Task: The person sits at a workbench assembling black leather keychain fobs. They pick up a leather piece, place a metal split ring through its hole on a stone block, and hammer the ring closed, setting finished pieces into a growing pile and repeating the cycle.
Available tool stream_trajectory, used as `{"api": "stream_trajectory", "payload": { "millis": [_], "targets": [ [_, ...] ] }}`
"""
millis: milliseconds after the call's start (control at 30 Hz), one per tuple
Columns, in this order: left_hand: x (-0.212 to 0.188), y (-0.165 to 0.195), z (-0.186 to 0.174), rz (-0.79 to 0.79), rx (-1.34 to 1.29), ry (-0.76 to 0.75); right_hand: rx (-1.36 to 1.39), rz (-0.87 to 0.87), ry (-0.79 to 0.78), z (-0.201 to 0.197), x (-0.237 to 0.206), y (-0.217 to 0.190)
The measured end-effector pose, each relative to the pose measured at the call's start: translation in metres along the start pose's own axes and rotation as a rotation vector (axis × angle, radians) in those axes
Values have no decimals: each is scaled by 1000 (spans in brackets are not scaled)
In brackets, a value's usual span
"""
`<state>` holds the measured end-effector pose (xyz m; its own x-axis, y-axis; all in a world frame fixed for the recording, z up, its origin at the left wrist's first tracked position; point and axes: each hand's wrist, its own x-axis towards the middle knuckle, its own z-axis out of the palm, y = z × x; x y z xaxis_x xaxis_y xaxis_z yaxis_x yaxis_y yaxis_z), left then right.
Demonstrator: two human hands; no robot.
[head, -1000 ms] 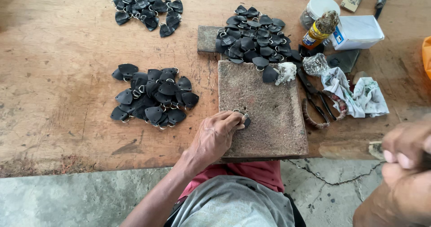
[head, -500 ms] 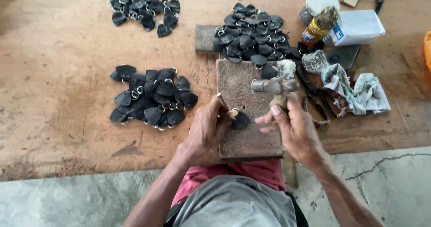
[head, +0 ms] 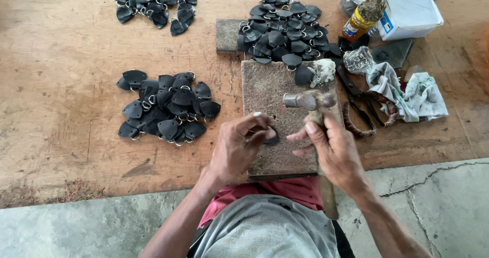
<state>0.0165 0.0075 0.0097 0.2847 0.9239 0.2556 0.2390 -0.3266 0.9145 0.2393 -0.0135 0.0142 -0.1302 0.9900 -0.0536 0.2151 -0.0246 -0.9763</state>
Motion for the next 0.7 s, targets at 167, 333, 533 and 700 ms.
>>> {"api": "stream_trajectory", "payload": {
  "millis": [167,333,533,700],
  "targets": [
    [6,3,10,-109,36,-26,-109,-150,41,-22,-19,-8],
    [5,4,14,-15,54,30,-47,-161,94,-37,-40,-23],
    [4,2,17,-26,91,20,-3,-111,163,-43,-52,-30],
    [0,-3,24,83,98,55,31,-137,161,-51,-54,-21]
  ]
}}
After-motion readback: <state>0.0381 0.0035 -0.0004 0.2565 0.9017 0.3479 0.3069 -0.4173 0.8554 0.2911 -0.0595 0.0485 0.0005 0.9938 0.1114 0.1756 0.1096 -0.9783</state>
